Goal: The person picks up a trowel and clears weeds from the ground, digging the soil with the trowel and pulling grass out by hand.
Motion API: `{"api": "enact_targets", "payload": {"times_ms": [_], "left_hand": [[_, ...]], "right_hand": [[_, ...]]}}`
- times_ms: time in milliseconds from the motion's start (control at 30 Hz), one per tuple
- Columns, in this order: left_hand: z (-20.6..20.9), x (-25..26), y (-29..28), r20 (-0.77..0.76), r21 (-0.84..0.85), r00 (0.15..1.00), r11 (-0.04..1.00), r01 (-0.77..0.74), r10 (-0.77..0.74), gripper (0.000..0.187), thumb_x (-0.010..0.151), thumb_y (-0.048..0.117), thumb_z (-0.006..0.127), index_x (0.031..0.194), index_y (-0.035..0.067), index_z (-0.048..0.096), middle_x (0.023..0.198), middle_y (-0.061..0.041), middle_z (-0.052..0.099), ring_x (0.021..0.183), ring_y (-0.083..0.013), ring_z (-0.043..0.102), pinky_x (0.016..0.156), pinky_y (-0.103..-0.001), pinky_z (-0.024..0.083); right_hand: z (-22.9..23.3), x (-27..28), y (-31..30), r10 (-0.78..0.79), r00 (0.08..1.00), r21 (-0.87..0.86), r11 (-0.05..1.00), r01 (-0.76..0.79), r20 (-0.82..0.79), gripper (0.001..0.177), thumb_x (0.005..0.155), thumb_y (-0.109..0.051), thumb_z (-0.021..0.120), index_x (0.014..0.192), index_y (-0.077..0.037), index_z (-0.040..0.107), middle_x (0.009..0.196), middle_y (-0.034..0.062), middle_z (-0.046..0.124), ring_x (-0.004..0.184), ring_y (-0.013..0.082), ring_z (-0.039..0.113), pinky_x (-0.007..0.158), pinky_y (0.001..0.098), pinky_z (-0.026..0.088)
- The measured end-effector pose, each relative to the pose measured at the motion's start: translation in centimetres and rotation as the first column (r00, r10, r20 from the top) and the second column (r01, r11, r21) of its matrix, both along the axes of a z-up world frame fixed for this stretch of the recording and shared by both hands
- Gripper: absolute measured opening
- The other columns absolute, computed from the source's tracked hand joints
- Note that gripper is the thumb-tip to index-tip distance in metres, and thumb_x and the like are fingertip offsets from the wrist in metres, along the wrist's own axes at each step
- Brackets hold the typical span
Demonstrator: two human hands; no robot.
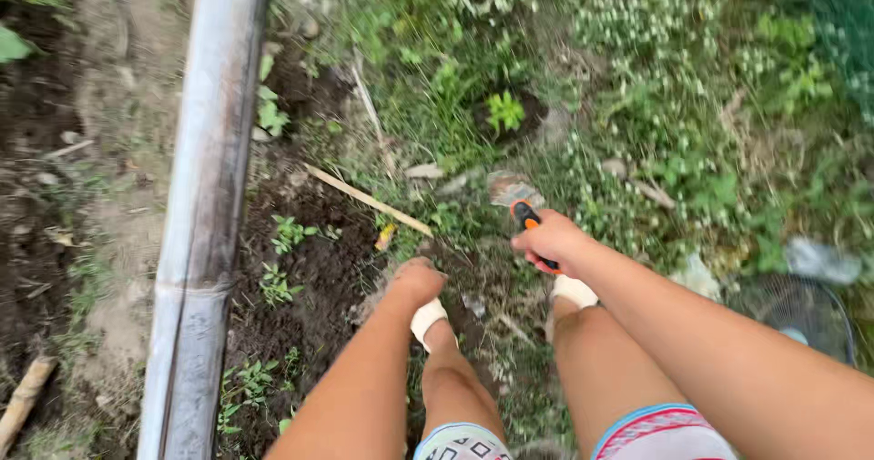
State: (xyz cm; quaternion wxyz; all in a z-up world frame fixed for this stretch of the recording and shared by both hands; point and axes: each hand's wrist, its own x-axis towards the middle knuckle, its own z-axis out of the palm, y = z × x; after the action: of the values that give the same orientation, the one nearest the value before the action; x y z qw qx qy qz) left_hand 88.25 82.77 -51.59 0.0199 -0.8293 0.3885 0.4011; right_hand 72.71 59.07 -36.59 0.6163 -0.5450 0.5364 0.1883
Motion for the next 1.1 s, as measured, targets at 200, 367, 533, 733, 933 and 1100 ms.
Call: {"api": "enact_targets", "payload": {"times_ms": [200,367,533,733,933,1100], "left_hand": [[-2.0,0.3,1.5,-0.062,0.13,0.966,0.962,-0.24,0.249,0.044,0.09,0.043,0.068,0.119,0.009,0.072,0.138,-0.016,0.062,0.13,-0.0335,0.058,0.112,-0.043,0.044],[-10.5,2.1,-5.0,-0.065,0.054,0.994,0.995,0.086,-0.083,0.038,0.088,0.034,0.069,0.114,0.006,0.071,0.133,-0.02,0.062,0.126,-0.0358,0.058,0.109,-0.044,0.045],[-23.0,7.5,-13.5,0.138,0.014,0.845,0.854,0.52,-0.516,0.04,0.086,0.027,0.067,0.122,0.009,0.065,0.125,-0.02,0.067,0.116,-0.0339,0.066,0.098,-0.043,0.052],[-30.6,11.7,-18.8,0.277,0.159,0.747,0.796,0.584,-0.604,0.038,0.093,0.039,0.066,0.117,0.011,0.072,0.122,-0.013,0.07,0.115,-0.0311,0.07,0.097,-0.043,0.057],[-37.0,14.1,-19.7,0.368,0.002,0.842,0.906,0.422,-0.394,0.062,0.086,0.046,0.074,0.132,0.011,0.051,0.13,-0.014,0.064,0.126,-0.0316,0.06,0.105,-0.043,0.049],[-38.5,12.9,-23.2,0.231,-0.114,0.957,0.982,-0.15,0.173,0.107,0.088,0.04,0.075,0.161,0.005,0.006,0.139,-0.027,0.052,0.127,-0.0394,0.06,0.107,-0.046,0.05]], "right_hand": [[-2.0,-1.2,4.1,0.334,0.932,-0.173,0.918,-0.356,-0.142,0.075,0.085,-0.014,0.074,0.148,-0.046,0.049,0.072,0.0079,0.065,0.05,0.0178,0.058,0.047,0.0358,0.045],[-11.0,-1.5,0.5,0.582,0.773,-0.319,0.704,-0.635,-0.254,0.088,0.08,-0.015,0.071,0.153,-0.052,0.038,0.096,0.0086,0.074,0.072,0.0252,0.068,0.067,0.0416,0.054],[-24.3,1.9,-7.9,0.852,0.498,-0.363,0.418,-0.833,-0.16,0.085,0.073,-0.016,0.076,0.148,-0.045,0.048,0.109,0.0068,0.075,0.093,0.0251,0.072,0.084,0.0384,0.056],[-34.2,4.5,-14.1,0.934,0.331,-0.579,0.197,-0.791,-0.135,0.094,0.07,-0.014,0.075,0.155,-0.04,0.044,0.111,0.0019,0.072,0.087,0.0222,0.071,0.078,0.0377,0.055],[-40.1,0.0,-11.4,0.777,0.574,-0.484,0.41,-0.773,-0.259,0.084,0.086,-0.027,0.075,0.159,-0.044,0.038,0.088,0.0113,0.073,0.073,0.0231,0.07,0.071,0.0411,0.056],[-45.2,-3.2,-5.1,0.535,0.807,-0.639,0.717,-0.278,0.249,0.076,0.08,-0.021,0.076,0.148,-0.023,0.043,0.107,0.0078,0.073,0.092,0.022,0.072,0.082,0.0378,0.057]]}}
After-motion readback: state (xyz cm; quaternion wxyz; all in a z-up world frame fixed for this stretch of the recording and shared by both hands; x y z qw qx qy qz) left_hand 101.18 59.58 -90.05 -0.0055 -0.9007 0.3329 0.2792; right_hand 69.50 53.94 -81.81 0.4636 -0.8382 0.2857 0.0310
